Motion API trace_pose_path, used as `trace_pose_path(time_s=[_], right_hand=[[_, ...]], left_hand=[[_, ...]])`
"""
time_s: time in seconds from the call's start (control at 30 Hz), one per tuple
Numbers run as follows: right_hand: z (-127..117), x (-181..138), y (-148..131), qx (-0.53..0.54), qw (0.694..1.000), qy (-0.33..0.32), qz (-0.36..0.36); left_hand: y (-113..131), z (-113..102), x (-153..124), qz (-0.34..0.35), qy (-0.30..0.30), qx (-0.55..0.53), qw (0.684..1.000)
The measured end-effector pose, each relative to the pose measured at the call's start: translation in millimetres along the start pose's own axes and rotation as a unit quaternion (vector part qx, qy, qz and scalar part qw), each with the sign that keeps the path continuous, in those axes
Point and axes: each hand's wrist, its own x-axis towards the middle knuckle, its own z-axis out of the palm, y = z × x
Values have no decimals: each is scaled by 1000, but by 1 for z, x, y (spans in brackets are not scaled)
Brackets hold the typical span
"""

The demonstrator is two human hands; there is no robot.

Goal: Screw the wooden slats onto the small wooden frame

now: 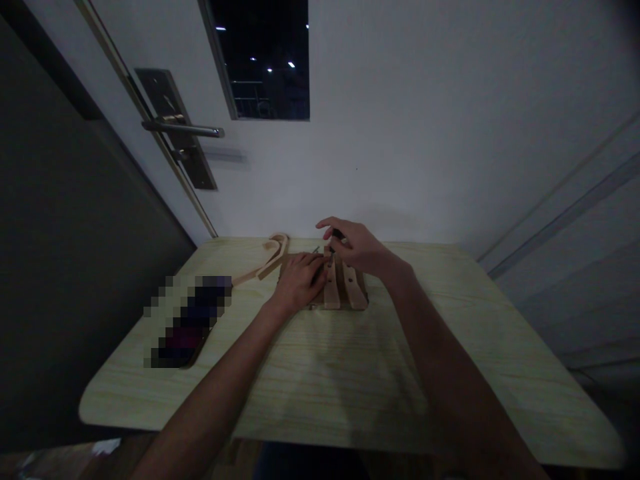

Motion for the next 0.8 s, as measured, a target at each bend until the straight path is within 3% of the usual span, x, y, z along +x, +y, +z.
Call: trace_pose_path(time_s=[0.17, 0.57, 0.8], right_hand=[[-3, -2, 0, 5, 999, -33, 13], [1, 2, 3, -15, 998, 40, 39], [0, -2, -7, -7, 999, -27, 44]], left_hand=[[0, 0, 0, 0, -8, 5, 1000], [-1, 0, 0, 3, 1, 1, 1000], [0, -1, 1, 0, -10, 7, 1000]])
